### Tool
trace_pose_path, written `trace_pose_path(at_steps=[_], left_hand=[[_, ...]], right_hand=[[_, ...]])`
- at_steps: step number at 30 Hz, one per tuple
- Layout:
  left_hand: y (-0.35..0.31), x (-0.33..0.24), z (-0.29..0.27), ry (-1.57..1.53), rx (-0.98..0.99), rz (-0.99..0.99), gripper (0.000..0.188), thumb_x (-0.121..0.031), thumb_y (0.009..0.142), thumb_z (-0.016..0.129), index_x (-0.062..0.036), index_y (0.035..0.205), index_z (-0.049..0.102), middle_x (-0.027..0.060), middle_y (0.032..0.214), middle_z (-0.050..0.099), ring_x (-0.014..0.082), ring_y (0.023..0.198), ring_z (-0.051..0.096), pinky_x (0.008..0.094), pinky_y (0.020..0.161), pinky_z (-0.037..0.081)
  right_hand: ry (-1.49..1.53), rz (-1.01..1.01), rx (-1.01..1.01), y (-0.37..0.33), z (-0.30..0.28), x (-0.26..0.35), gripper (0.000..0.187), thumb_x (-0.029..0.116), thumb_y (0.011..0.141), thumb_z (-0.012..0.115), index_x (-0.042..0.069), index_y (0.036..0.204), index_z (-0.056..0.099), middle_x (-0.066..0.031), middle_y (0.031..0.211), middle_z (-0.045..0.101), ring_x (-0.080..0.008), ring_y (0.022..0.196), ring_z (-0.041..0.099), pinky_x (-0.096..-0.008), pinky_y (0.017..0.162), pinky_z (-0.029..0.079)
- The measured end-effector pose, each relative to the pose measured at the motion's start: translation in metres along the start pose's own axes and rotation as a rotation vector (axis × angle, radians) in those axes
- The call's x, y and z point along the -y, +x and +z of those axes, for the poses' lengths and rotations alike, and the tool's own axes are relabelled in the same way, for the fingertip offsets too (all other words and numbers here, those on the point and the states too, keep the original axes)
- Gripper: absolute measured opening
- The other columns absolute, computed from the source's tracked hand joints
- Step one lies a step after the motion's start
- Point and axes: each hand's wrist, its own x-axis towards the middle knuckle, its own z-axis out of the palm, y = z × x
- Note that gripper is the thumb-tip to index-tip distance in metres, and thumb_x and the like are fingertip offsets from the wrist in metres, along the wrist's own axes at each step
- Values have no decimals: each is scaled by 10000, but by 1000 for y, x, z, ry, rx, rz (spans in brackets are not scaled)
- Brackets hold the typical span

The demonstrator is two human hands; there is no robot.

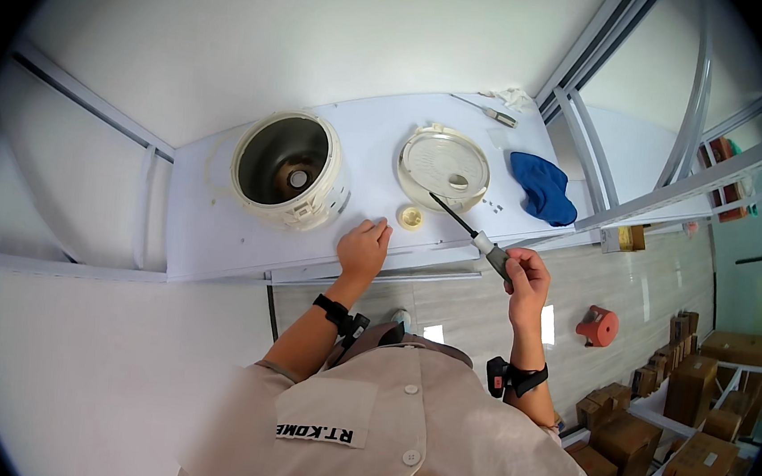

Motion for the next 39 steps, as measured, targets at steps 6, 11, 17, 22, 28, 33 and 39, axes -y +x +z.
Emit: trace_pose_path(at_steps=[6, 11, 17, 22, 28, 33, 39], left_hand=[[-1, 2, -6, -103, 58, -78, 300, -300, 931, 778, -102, 1153, 814, 51, 861, 681, 245, 726, 682, 381, 665, 556], [-11, 10, -27, -303, 55, -97, 238, -197, 927, 777, -60, 1121, 784, 59, 854, 666, 202, 663, 636, 345, 626, 530], [-26, 32, -66, -398, -149, -22, 90, -101, 891, 777, -63, 966, 746, 64, 800, 667, 186, 577, 584, 310, 534, 466], [-31, 41, -98, -407, -359, -93, 143, -70, 866, 809, -59, 957, 700, 70, 792, 645, 165, 600, 585, 289, 549, 460], [-19, 40, -117, -492, -512, -230, 398, -66, 848, 864, -35, 1169, 629, 88, 1061, 617, 173, 835, 633, 286, 667, 521], [-10, 41, -125, -444, -469, -191, 449, -60, 867, 869, -20, 1230, 607, 89, 1162, 613, 150, 900, 640, 267, 688, 563], [-10, 42, -125, -565, -447, -267, 343, -48, 895, 839, -11, 1172, 641, 98, 1117, 661, 189, 966, 696, 308, 757, 622]], right_hand=[[-10, 8, 27, 16, 3, -3, 112, 118, 1011, 680, 49, 1094, 710, 41, 845, 640, -25, 614, 444, -215, 529, 334], [-41, -80, 176, 28, 11, -12, 280, 164, 1037, 694, 38, 1283, 644, 14, 988, 637, -55, 745, 516, -228, 639, 414], [122, 60, 520, 33, 40, -5, 572, 172, 1031, 730, 5, 1535, 516, -32, 1121, 640, -134, 949, 628, -304, 850, 544], [307, 265, 713, 38, 74, -18, 633, 54, 961, 769, 23, 1549, 537, -46, 1127, 679, -122, 963, 640, -300, 861, 544], [336, 296, 763, 37, 132, -35, 563, -107, 805, 699, 45, 1340, 615, -24, 1008, 639, -117, 907, 597, -274, 811, 494], [321, 226, 702, 29, 185, -46, 375, -79, 750, 649, 85, 1076, 563, -18, 959, 567, -139, 887, 559, -285, 791, 469], [87, -126, 577, 24, 224, -32, 540, -44, 715, 635, 34, 1250, 645, -102, 1302, 639, -228, 1177, 614, -375, 1000, 493]])
